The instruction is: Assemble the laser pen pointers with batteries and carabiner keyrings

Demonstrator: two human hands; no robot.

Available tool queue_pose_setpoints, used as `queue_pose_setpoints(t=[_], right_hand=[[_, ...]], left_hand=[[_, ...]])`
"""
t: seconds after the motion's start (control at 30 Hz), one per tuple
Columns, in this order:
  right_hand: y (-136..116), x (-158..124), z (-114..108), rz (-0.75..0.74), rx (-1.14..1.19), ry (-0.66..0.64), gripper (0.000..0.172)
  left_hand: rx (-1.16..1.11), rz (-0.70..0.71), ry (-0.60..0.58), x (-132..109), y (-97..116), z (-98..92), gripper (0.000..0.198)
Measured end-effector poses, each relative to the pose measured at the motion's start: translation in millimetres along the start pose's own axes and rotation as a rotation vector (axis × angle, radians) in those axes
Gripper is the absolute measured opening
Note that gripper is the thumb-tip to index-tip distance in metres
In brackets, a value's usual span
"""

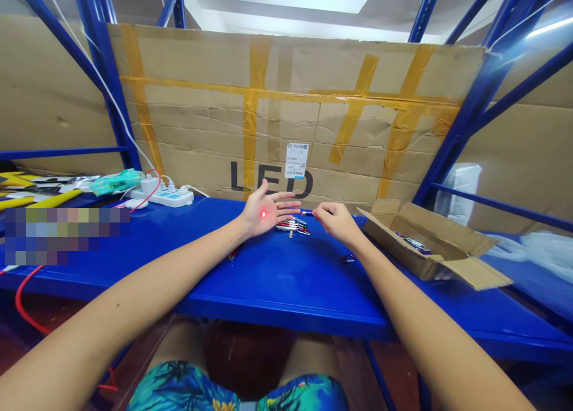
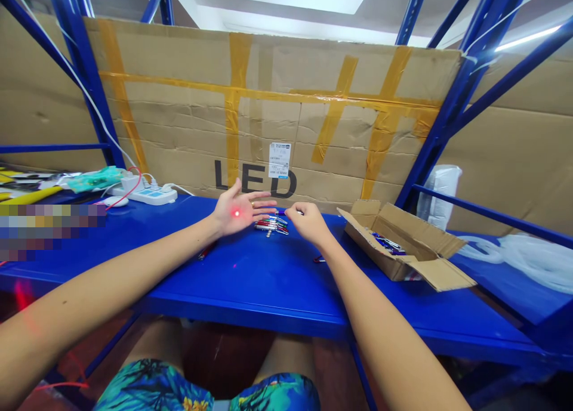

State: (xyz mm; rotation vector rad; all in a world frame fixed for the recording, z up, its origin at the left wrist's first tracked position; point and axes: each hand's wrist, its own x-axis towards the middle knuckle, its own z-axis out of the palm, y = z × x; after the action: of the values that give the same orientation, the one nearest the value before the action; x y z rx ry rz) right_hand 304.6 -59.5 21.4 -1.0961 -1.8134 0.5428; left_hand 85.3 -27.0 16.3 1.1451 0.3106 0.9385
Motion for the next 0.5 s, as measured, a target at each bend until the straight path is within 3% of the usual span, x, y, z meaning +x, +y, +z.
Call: queue_pose_setpoints(t=[0.5], right_hand=[[2.0, 1.3, -0.7, 0.004, 0.009, -0.007, 0.028]], left_hand=[[0.014, -0.011, -0.037, -2.3, -0.7, 2.5, 0.082]])
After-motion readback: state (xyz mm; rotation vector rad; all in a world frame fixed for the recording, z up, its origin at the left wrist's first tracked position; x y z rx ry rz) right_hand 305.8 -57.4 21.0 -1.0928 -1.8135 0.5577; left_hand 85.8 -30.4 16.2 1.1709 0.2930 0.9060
